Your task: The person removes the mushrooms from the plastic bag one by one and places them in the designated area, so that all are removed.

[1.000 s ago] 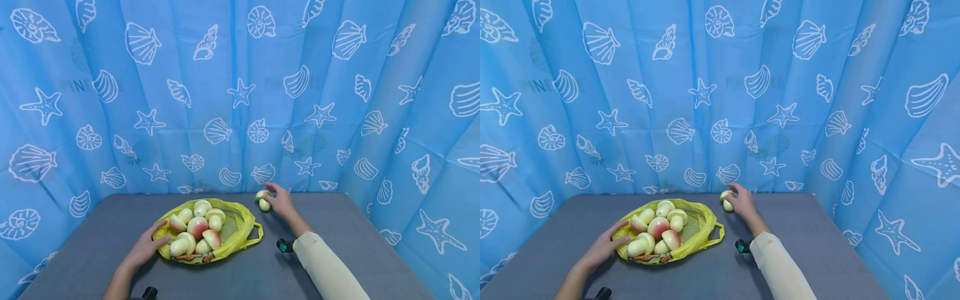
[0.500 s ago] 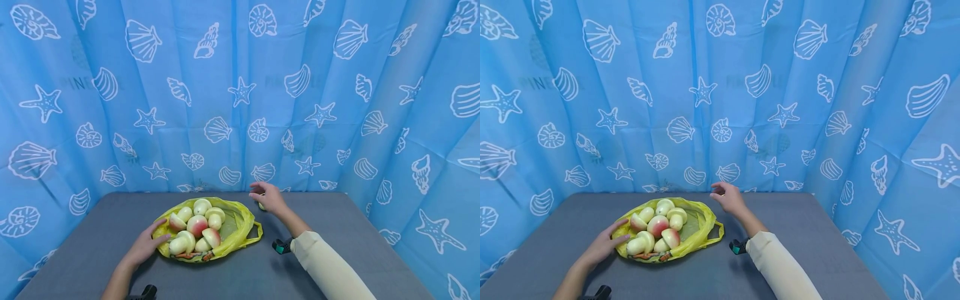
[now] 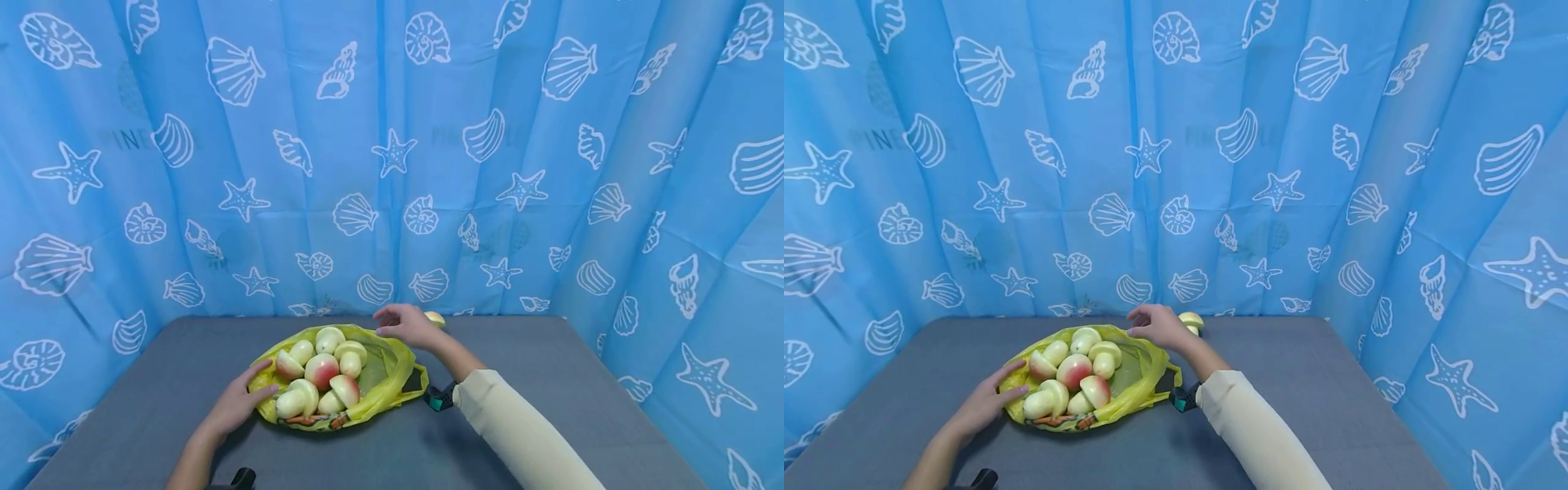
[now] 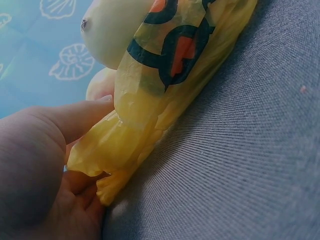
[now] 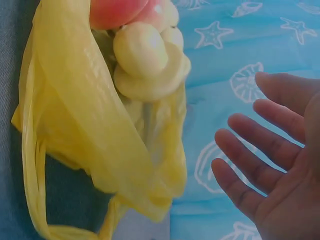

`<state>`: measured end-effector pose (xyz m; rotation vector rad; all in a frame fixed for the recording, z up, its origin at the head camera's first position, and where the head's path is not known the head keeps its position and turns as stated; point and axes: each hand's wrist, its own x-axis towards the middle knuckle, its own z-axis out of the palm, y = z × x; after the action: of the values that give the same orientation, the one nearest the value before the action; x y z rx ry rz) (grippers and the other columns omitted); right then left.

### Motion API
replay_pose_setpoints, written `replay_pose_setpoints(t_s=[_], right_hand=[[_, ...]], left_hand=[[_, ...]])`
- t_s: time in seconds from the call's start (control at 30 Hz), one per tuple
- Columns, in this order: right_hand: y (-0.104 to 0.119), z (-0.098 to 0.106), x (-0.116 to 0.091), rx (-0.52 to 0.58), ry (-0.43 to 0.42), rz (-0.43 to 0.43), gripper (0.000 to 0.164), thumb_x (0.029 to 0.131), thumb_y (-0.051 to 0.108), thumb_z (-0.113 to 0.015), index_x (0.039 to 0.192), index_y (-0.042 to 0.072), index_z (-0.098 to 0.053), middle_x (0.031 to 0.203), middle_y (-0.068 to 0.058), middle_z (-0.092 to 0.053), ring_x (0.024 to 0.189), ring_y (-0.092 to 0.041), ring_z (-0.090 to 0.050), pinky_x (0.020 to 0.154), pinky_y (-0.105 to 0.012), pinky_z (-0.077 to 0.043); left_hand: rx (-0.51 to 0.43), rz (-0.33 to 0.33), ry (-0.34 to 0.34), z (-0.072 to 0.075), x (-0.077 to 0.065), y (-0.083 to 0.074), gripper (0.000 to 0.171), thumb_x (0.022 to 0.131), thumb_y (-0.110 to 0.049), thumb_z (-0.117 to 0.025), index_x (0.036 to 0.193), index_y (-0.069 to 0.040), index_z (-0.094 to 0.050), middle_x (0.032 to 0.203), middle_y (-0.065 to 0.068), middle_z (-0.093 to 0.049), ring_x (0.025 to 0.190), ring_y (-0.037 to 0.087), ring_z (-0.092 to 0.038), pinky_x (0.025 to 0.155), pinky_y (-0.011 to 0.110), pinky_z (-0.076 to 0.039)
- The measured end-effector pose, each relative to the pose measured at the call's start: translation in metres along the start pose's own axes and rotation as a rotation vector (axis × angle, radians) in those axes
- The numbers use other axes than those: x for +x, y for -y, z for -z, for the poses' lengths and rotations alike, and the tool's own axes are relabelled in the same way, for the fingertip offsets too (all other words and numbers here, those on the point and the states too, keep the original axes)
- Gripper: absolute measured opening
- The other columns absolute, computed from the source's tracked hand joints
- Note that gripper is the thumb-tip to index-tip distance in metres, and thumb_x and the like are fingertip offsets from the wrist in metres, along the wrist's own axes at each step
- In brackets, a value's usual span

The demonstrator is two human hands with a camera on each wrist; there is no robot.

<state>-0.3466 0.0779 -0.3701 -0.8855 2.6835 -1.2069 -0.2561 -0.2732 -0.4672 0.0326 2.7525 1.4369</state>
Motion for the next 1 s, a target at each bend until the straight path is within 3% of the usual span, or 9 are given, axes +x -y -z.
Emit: replay_pose_setpoints(t_s=[0.43,0.63,0.83,1.0], right_hand=[[0.006,-0.03,0.017,-0.044,0.088,-0.008,0.034,0.093,0.018,-0.068,0.124,0.005,-0.063,0.113,-0.009,-0.066,0.102,-0.023,-0.062,0.08,-0.035,-0.053],[0.004,-0.043,0.022,-0.037,0.166,-0.035,0.05,0.089,0.023,-0.073,0.133,0.007,-0.056,0.126,-0.014,-0.06,0.117,-0.033,-0.056,0.09,-0.042,-0.05],[0.001,-0.049,0.022,-0.091,0.25,-0.049,0.071,0.084,0.025,-0.078,0.145,0.01,-0.044,0.14,-0.013,-0.051,0.128,-0.03,-0.048,0.101,-0.044,-0.042],[-0.004,-0.055,0.022,-0.111,0.26,-0.049,0.08,0.081,0.025,-0.081,0.148,0.011,-0.04,0.142,-0.013,-0.049,0.129,-0.029,-0.046,0.103,-0.043,-0.04]], left_hand=[[-0.002,-0.001,-0.008,0.0,0.0,-0.001,0.069,0.095,-0.037,-0.062,0.148,-0.002,-0.035,0.151,0.03,-0.028,0.139,0.049,-0.021,0.108,0.064,-0.02],[0.008,-0.001,-0.005,-0.001,0.001,0.001,0.07,0.095,-0.039,-0.062,0.148,-0.002,-0.036,0.151,0.03,-0.029,0.138,0.049,-0.022,0.108,0.064,-0.021],[0.012,-0.002,-0.001,-0.001,0.001,0.001,0.07,0.095,-0.04,-0.062,0.148,-0.002,-0.036,0.15,0.03,-0.03,0.138,0.05,-0.023,0.107,0.065,-0.022],[0.014,-0.005,0.0,-0.001,0.001,0.0,0.07,0.095,-0.038,-0.062,0.148,-0.001,-0.036,0.15,0.031,-0.03,0.138,0.05,-0.023,0.107,0.064,-0.023]])
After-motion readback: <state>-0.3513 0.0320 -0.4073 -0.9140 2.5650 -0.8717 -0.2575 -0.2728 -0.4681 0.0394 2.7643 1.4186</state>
